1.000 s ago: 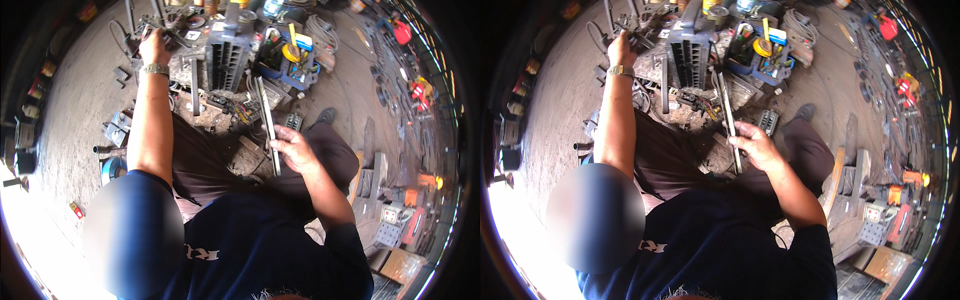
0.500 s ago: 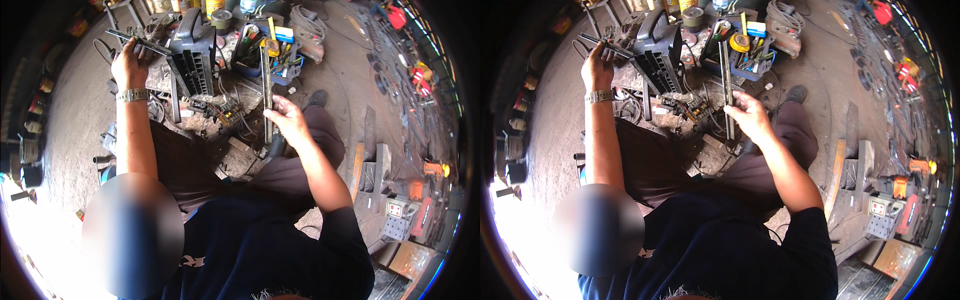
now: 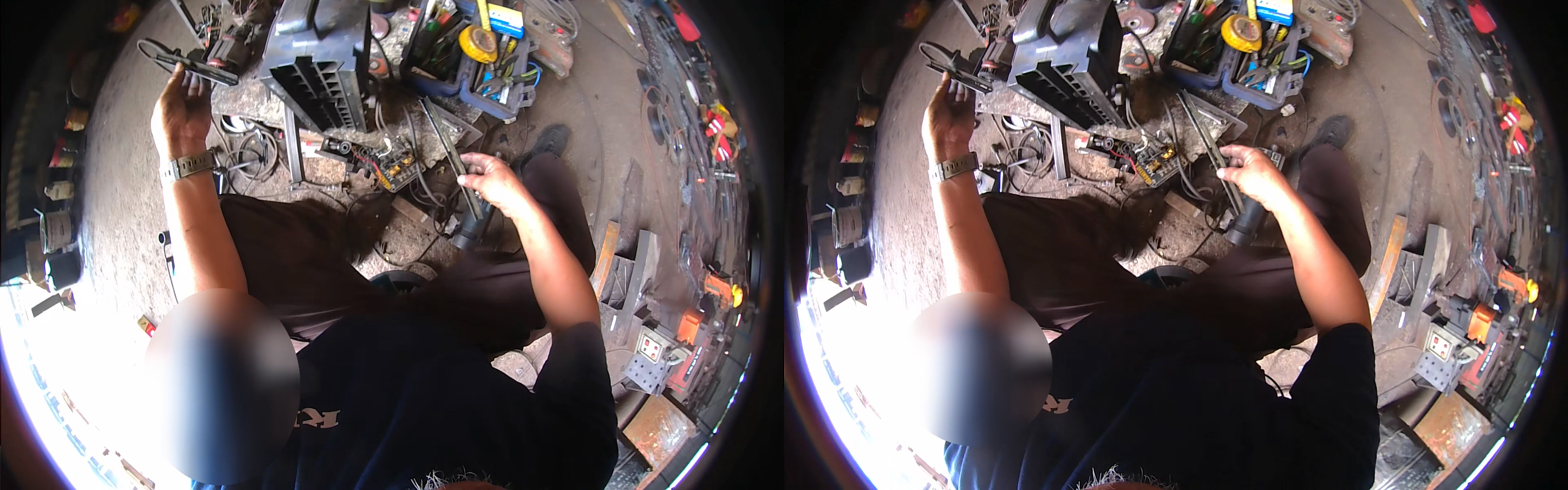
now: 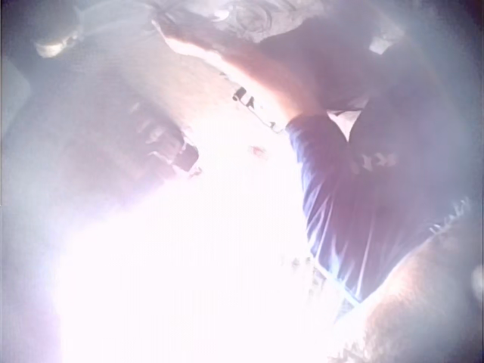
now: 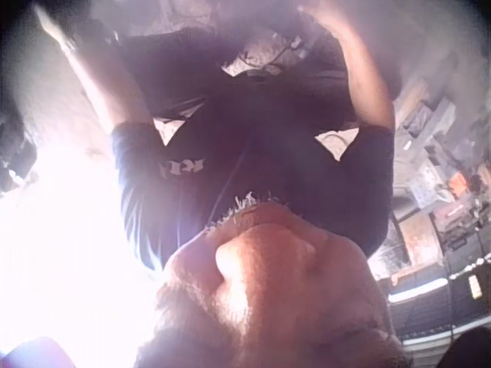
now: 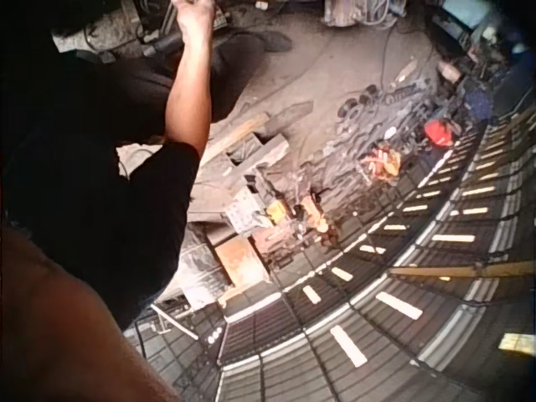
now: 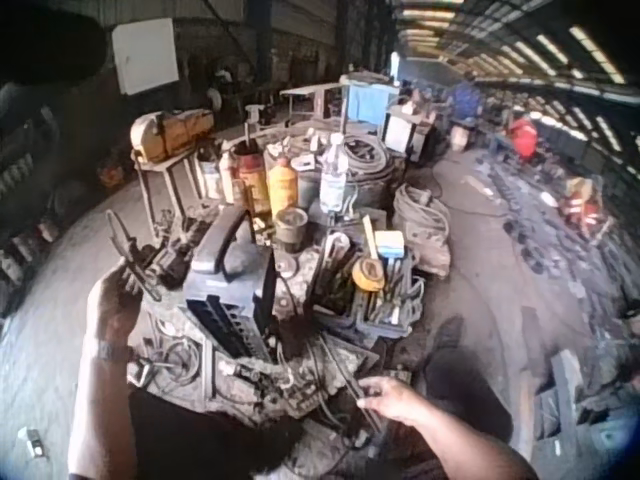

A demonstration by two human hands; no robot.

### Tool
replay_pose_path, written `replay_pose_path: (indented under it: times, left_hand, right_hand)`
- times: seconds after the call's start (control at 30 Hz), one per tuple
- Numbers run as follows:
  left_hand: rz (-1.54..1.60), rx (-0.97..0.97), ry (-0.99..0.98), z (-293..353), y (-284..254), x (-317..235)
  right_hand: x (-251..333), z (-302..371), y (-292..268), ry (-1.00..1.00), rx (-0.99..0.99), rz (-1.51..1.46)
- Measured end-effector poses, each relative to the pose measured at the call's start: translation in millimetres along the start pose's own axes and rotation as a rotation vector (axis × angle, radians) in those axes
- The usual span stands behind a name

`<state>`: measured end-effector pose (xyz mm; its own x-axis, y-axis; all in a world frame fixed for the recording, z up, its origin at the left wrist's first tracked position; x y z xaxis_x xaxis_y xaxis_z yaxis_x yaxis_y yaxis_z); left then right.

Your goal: The person sits on the floor of a workshop and assembles mechanical parts, including a cylindrical component and a metal housing. They use a tape measure to check dimensions and handle various tools and parts scattered around them.

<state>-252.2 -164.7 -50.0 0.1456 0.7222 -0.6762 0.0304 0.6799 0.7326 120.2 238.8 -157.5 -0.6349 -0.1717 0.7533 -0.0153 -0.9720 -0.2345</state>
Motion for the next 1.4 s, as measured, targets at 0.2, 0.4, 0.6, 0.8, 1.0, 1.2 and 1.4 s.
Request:
replay_pose_path:
  times: [0.2,0.4,0.6,0.8,1.0,1.2,1.4]
  left_hand:
    - [-0.039,-0.098,0.031,11,-10,-22]
    - [-0.003,0.056,-0.023,-3,-36,-29]
    - [-0.078,-0.083,0.041,13,-3,-17]
    - [-0.190,-0.154,0.125,27,3,-30]
    - [-0.219,-0.125,0.092,23,-7,-28]
    - [-0.233,-0.099,0.093,35,16,-27]
    - [-0.288,-0.118,0.080,33,2,-29]
  right_hand:
    - [-4,-44,-2,0.035,0.021,0.115]
    - [27,-63,13,-0.070,-0.010,0.287]
    - [37,-73,20,-0.095,-0.055,0.351]
    - [49,-76,21,-0.049,-0.105,0.454]
    - [50,-74,24,-0.148,-0.164,0.536]
    - [48,-70,26,-0.129,-0.228,0.546]
    - [43,-82,36,-0.142,-0.254,0.517]
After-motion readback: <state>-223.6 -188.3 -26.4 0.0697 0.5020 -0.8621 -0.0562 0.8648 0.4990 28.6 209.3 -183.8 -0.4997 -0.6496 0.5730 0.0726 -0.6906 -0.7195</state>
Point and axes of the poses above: each hand's wrist, its own z-axis away from the middle knuckle, its own y-axis out of the palm, x = y × z, the point moved 4 cm from there along -z, towards the middle knuckle, and after that the axes turned 5 degrees about x, right-handed, at the moved point
